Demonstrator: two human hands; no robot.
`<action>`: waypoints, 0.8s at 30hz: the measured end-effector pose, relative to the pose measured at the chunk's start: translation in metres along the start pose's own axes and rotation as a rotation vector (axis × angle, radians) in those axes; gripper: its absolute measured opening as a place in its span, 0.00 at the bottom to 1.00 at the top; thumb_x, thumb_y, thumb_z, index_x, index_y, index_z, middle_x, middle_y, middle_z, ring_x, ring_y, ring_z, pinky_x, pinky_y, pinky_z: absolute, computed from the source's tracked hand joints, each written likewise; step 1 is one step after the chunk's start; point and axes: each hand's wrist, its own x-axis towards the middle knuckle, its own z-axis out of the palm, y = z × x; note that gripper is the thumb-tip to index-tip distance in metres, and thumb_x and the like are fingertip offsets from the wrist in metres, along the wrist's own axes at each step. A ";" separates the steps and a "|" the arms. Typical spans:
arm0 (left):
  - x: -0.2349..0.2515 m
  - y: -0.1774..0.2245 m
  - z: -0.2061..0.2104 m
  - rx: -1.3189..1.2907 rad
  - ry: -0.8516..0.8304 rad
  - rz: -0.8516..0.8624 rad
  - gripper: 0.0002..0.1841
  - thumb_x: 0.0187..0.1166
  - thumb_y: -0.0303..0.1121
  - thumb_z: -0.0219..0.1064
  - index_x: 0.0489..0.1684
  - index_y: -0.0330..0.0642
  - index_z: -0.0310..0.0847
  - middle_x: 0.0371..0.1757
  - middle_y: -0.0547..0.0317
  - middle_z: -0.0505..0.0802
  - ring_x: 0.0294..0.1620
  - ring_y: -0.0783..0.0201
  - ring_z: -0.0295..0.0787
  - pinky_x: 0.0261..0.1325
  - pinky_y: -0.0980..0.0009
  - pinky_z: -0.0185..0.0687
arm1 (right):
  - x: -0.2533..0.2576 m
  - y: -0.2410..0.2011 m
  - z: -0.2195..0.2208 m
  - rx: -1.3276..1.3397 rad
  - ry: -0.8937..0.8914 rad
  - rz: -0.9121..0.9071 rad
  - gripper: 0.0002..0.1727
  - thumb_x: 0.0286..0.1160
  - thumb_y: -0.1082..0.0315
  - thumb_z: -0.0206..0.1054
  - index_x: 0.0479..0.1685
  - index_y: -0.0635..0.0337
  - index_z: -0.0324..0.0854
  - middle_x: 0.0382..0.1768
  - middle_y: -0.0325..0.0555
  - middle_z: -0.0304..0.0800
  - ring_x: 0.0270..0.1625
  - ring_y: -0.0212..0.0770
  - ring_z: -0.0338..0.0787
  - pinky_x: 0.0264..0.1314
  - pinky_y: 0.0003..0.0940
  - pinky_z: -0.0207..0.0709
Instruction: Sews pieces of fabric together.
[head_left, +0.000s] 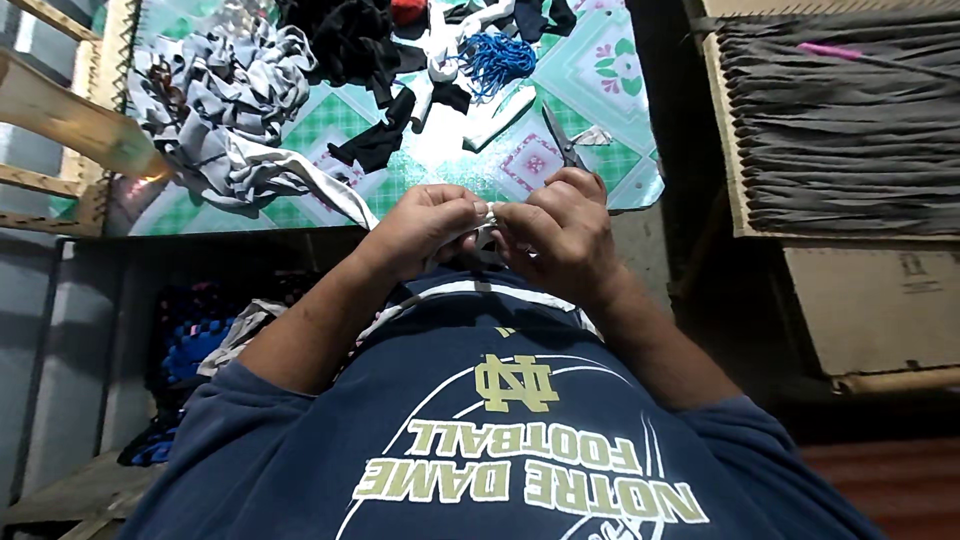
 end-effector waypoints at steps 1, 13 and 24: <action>0.000 -0.001 0.000 0.007 0.001 0.007 0.11 0.86 0.25 0.56 0.35 0.37 0.84 0.22 0.64 0.87 0.13 0.81 0.72 0.15 0.87 0.67 | 0.000 0.000 0.000 0.002 0.001 0.005 0.13 0.81 0.62 0.65 0.46 0.63 0.90 0.24 0.49 0.82 0.31 0.47 0.82 0.62 0.50 0.72; -0.005 -0.004 0.000 0.390 -0.016 0.290 0.10 0.86 0.28 0.59 0.41 0.36 0.88 0.28 0.67 0.91 0.24 0.80 0.83 0.28 0.84 0.78 | 0.001 0.001 -0.001 0.316 -0.030 0.182 0.08 0.78 0.67 0.69 0.38 0.65 0.87 0.30 0.49 0.88 0.35 0.41 0.84 0.54 0.45 0.75; -0.009 -0.001 0.000 0.781 -0.002 0.424 0.06 0.80 0.30 0.67 0.44 0.39 0.88 0.33 0.67 0.89 0.30 0.84 0.79 0.34 0.87 0.75 | -0.001 0.002 -0.001 0.413 -0.074 0.263 0.12 0.79 0.67 0.66 0.50 0.67 0.89 0.31 0.46 0.89 0.34 0.37 0.81 0.51 0.41 0.74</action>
